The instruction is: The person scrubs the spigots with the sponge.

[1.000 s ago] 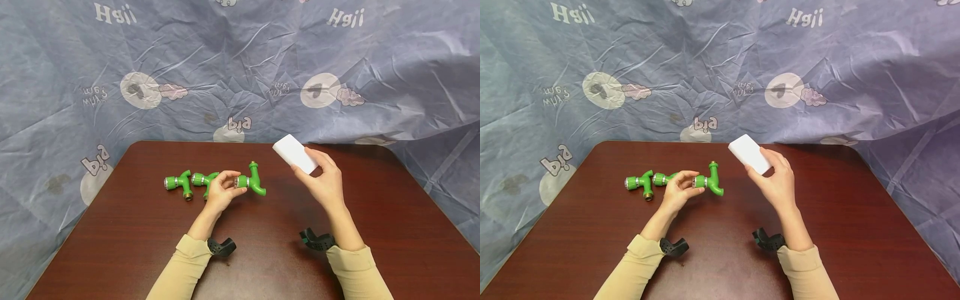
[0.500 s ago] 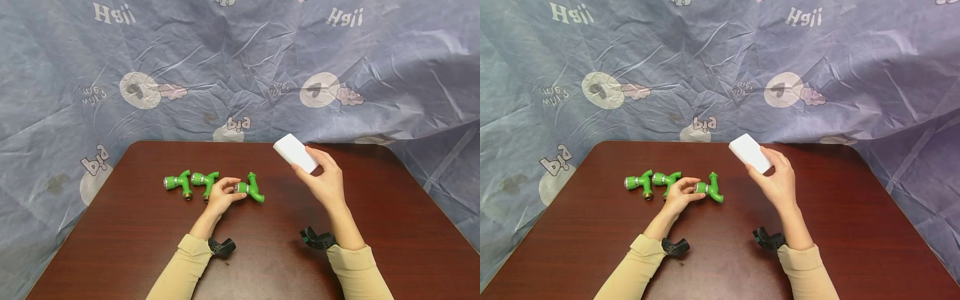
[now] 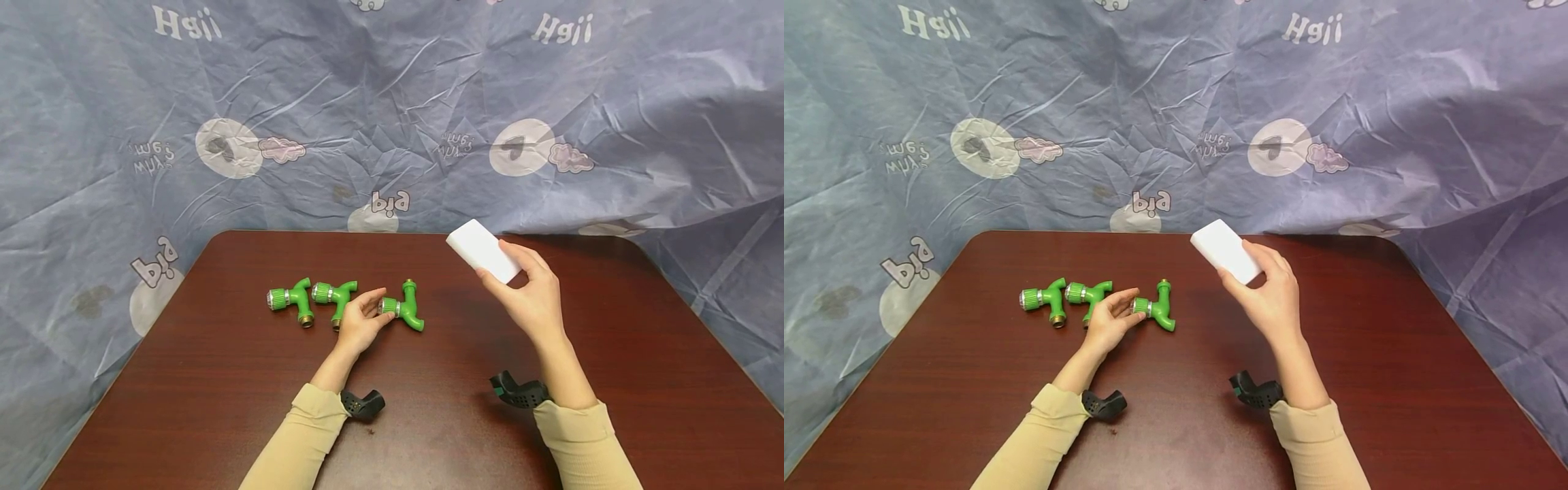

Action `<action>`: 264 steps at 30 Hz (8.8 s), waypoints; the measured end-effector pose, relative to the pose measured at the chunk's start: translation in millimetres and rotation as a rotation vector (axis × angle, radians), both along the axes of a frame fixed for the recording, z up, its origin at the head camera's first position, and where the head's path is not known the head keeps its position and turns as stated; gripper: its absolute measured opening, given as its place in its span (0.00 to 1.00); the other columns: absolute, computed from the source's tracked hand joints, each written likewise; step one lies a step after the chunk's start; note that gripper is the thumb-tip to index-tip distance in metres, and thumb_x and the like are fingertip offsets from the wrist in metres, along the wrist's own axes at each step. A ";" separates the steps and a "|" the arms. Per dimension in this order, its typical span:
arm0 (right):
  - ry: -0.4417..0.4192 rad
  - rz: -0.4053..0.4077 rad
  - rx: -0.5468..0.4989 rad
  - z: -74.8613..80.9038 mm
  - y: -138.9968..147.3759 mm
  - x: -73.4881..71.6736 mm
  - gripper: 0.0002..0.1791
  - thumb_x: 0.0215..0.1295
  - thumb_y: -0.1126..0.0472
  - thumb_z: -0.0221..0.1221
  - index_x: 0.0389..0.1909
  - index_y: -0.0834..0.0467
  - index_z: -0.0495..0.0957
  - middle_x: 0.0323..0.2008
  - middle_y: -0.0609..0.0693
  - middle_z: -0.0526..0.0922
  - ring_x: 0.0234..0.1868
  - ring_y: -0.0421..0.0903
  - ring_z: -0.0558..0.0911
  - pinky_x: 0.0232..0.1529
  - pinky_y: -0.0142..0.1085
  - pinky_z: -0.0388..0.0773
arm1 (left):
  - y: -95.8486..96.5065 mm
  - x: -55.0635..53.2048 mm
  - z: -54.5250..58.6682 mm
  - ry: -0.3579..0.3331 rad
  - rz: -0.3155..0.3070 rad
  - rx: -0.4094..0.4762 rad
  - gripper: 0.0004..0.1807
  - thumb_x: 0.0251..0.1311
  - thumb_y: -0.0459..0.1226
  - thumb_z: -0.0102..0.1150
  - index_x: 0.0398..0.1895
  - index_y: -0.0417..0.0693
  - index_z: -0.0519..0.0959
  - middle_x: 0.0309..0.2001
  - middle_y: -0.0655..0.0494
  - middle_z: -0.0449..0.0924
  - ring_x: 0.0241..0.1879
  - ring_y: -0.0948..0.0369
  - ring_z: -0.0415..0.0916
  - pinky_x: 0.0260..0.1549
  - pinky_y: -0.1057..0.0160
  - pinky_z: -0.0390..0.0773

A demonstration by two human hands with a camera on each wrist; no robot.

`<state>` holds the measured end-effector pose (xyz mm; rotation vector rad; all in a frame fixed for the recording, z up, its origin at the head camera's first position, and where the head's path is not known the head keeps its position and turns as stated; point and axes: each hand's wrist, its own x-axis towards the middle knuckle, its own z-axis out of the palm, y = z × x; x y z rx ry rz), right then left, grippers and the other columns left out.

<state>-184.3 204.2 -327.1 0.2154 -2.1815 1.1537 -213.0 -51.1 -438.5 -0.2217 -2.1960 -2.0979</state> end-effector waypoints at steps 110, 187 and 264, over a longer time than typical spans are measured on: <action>-0.046 0.314 0.157 -13.8 -43.7 10.9 0.29 0.45 0.59 0.73 0.52 0.56 0.79 0.51 0.48 0.79 0.52 0.45 0.75 0.48 0.35 0.72 | -36.2 3.3 55.6 0.079 -0.025 0.045 0.26 0.42 0.27 0.72 0.49 0.35 0.78 0.47 0.48 0.81 0.44 0.55 0.79 0.40 0.61 0.81; 0.096 0.253 0.215 -15.4 -39.4 6.4 0.22 0.46 0.60 0.72 0.46 0.54 0.83 0.51 0.50 0.78 0.53 0.49 0.74 0.47 0.43 0.71 | -29.4 11.5 68.5 0.184 -0.069 0.162 0.24 0.42 0.22 0.70 0.47 0.33 0.78 0.43 0.42 0.81 0.38 0.56 0.81 0.36 0.61 0.82; 0.061 0.177 0.246 -16.2 -43.2 9.1 0.20 0.48 0.57 0.70 0.45 0.55 0.83 0.49 0.52 0.80 0.50 0.51 0.75 0.45 0.46 0.72 | -21.6 20.3 75.1 0.280 -0.314 0.087 0.27 0.43 0.18 0.66 0.52 0.31 0.74 0.49 0.38 0.75 0.37 0.58 0.78 0.38 0.63 0.80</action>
